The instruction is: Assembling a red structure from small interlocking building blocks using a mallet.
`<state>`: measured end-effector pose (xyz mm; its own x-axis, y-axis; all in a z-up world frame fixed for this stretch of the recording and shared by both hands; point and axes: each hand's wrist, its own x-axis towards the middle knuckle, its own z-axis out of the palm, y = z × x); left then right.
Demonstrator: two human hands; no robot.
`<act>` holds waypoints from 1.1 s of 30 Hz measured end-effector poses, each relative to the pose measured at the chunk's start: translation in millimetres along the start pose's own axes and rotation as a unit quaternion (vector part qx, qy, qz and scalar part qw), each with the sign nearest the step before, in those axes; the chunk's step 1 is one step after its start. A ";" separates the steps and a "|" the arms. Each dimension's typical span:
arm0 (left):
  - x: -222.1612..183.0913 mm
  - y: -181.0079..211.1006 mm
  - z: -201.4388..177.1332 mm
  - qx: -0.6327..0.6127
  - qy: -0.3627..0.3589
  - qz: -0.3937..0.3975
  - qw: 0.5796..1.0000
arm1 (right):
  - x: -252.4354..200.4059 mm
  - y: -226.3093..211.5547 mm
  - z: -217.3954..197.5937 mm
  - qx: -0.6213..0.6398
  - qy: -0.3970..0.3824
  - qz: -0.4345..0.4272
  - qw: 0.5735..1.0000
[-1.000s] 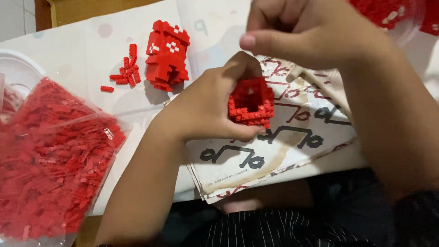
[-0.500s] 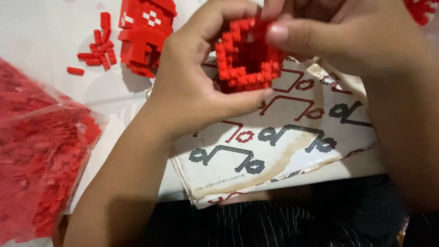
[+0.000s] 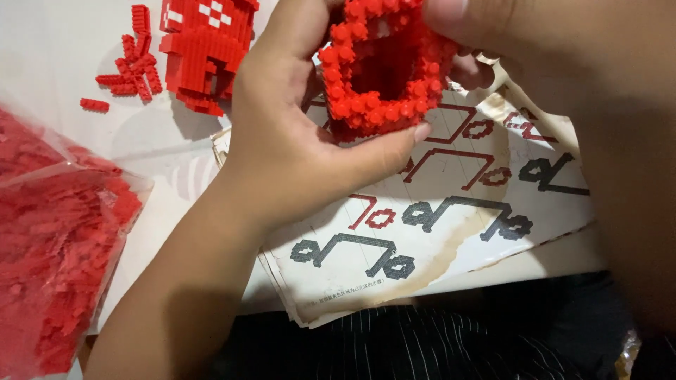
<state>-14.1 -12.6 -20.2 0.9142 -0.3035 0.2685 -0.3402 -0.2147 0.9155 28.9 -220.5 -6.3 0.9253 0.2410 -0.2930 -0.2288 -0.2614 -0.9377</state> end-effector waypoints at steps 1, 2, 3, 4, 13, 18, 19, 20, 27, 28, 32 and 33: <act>-0.5 -0.4 0.4 0.000 -0.001 0.000 1.000 | 2.0 4.2 -2.5 0.000 0.000 0.000 1.000; -1.0 -0.8 0.9 -0.002 0.007 0.008 1.000 | 4.1 8.4 -5.1 -0.008 -0.029 -0.037 0.999; -1.5 -1.2 1.5 -0.003 0.015 0.015 1.000 | 6.0 12.8 -7.7 -0.017 -0.059 -0.073 0.995; -1.8 -2.3 1.5 -0.003 0.014 0.015 1.000 | 8.0 16.2 -10.2 -0.017 -0.058 -0.073 0.995; -4.1 -4.3 -0.6 0.028 0.007 0.039 0.999 | 2.9 7.2 -4.9 -0.015 -0.029 -0.030 0.999; -4.3 1.3 -0.6 0.006 0.001 0.038 0.999 | 5.2 1.8 -11.7 -0.052 -0.080 -0.078 0.992; -5.0 4.4 -0.6 0.007 0.001 0.039 0.999 | 8.1 1.7 -14.9 -0.051 -0.080 -0.079 0.992; -5.5 7.9 -0.6 -0.028 -0.001 0.009 1.000 | 10.9 1.1 -18.3 -0.106 -0.106 -0.117 0.982; -0.7 6.5 -5.4 -0.232 0.009 -0.039 0.972 | 17.8 10.2 -35.2 -0.049 -0.002 -0.122 0.991; 0.5 11.4 -4.2 -0.230 0.006 -0.032 0.973 | 16.4 7.0 -36.8 -0.050 0.002 -0.128 0.990; 1.9 13.7 -1.6 -0.195 -0.141 -0.105 0.965 | 11.7 2.5 -35.4 -0.013 0.021 -0.183 0.983; 0.9 10.6 -3.8 -0.146 -0.213 -0.079 0.963 | 10.7 3.5 -31.0 -0.003 0.025 -0.199 0.980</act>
<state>-16.0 -11.7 -9.1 0.7556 -0.6544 0.0284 -0.0709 -0.0386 0.9967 47.4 -247.8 -7.0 0.9546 0.2789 0.1047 0.1540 -0.1613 -0.9748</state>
